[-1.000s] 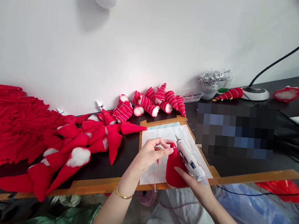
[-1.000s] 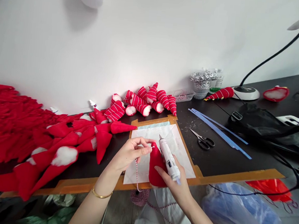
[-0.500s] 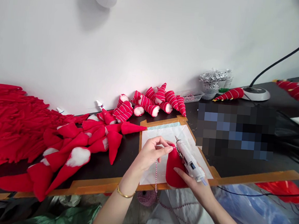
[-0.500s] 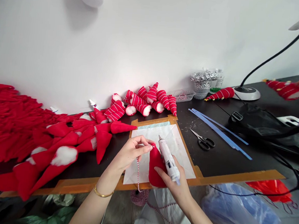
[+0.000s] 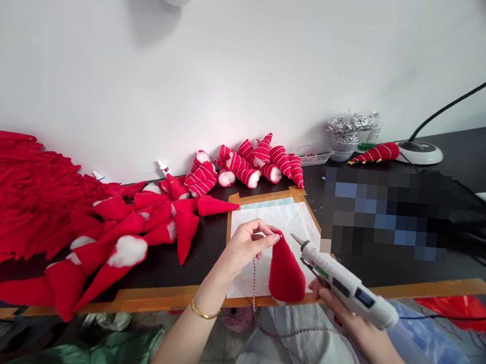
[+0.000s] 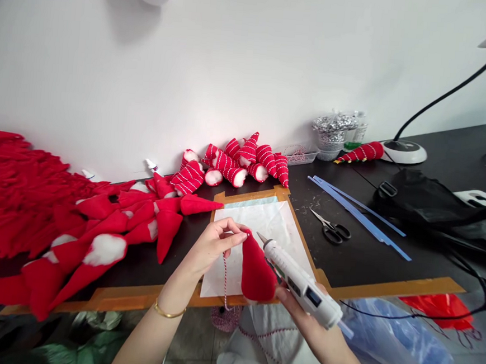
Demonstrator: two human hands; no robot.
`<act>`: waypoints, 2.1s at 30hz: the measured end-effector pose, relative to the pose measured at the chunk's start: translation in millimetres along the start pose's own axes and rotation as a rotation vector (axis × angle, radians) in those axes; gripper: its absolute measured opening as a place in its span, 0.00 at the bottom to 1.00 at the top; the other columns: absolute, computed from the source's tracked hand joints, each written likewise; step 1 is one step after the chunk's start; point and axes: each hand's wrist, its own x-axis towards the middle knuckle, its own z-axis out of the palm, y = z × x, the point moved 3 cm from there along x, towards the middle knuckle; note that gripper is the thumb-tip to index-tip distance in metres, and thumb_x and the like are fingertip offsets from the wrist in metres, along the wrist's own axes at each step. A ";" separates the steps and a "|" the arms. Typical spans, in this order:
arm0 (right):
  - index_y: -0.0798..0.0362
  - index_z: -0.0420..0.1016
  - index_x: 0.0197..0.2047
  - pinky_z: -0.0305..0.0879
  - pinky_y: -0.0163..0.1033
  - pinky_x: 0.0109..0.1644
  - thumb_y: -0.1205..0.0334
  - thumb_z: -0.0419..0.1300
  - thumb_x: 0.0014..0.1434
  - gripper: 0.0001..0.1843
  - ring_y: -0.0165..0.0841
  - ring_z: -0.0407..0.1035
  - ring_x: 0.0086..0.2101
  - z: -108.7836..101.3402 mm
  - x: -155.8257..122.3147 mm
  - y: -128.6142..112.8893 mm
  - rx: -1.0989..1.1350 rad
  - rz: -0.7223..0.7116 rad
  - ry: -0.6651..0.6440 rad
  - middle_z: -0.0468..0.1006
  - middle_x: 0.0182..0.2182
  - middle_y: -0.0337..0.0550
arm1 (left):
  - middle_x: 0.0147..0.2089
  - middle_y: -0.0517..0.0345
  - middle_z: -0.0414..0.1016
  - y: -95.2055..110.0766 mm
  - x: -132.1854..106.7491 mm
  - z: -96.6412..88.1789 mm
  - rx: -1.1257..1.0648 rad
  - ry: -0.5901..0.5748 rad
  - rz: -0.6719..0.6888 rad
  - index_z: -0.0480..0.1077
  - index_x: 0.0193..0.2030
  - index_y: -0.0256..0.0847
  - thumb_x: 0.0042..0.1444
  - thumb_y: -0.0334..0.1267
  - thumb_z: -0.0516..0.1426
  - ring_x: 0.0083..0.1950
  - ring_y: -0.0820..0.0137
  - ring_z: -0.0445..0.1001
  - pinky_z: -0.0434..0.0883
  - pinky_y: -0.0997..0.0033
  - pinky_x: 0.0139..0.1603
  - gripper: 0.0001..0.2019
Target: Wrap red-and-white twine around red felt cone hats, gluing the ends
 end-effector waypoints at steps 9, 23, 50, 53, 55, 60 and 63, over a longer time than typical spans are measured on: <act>0.48 0.79 0.25 0.75 0.40 0.32 0.43 0.64 0.55 0.18 0.40 0.76 0.26 15.6 4.3 -13.2 0.026 -0.062 -0.222 0.80 0.23 0.43 | 0.46 0.52 0.81 1.9 -0.8 -0.2 -0.009 0.010 -0.014 0.68 0.30 0.39 0.54 0.44 0.67 0.31 0.77 0.69 0.59 0.80 0.22 0.14; 0.49 0.82 0.30 0.76 0.42 0.38 0.43 0.66 0.53 0.17 0.41 0.78 0.31 16.5 4.4 1.7 -0.029 -0.018 -0.078 0.84 0.30 0.44 | 0.45 0.53 0.81 0.3 -1.3 -0.8 -0.014 0.024 -0.005 0.68 0.30 0.39 0.54 0.43 0.67 0.31 0.77 0.68 0.60 0.80 0.23 0.14; 0.48 0.77 0.24 0.74 0.40 0.31 0.46 0.65 0.55 0.17 0.38 0.73 0.25 15.7 2.7 -17.7 0.004 -0.025 -0.084 0.76 0.20 0.40 | 0.45 0.52 0.81 -1.1 1.2 0.5 -0.021 0.029 -0.022 0.68 0.30 0.39 0.53 0.45 0.67 0.30 0.77 0.66 0.59 0.78 0.24 0.15; 0.47 0.77 0.24 0.75 0.42 0.35 0.48 0.66 0.53 0.14 0.40 0.75 0.28 15.1 0.8 -19.0 -0.022 -0.051 -0.061 0.79 0.24 0.41 | 0.45 0.53 0.81 -2.3 0.8 -0.4 -0.029 0.032 -0.027 0.69 0.31 0.39 0.54 0.44 0.67 0.31 0.77 0.67 0.59 0.79 0.24 0.14; 0.48 0.78 0.25 0.75 0.42 0.36 0.49 0.65 0.53 0.13 0.40 0.75 0.28 16.1 1.4 -19.1 -0.028 -0.039 -0.058 0.80 0.25 0.42 | 0.45 0.53 0.81 -2.5 0.6 -0.5 -0.035 0.032 -0.027 0.69 0.31 0.39 0.54 0.44 0.67 0.32 0.76 0.68 0.60 0.79 0.25 0.14; 0.48 0.80 0.25 0.75 0.41 0.32 0.46 0.66 0.53 0.15 0.40 0.75 0.26 19.1 4.9 -19.7 0.001 0.000 -0.070 0.79 0.22 0.41 | 0.44 0.54 0.81 -2.9 1.0 0.1 -0.040 0.033 -0.017 0.69 0.30 0.39 0.53 0.45 0.67 0.30 0.77 0.66 0.59 0.78 0.24 0.15; 0.48 0.80 0.26 0.74 0.41 0.29 0.45 0.66 0.52 0.15 0.39 0.73 0.25 18.3 5.1 -15.6 -0.017 0.016 -0.056 0.81 0.23 0.42 | 0.44 0.53 0.81 -3.0 1.1 0.3 -0.050 0.037 -0.028 0.69 0.30 0.39 0.53 0.45 0.68 0.31 0.76 0.67 0.59 0.78 0.25 0.14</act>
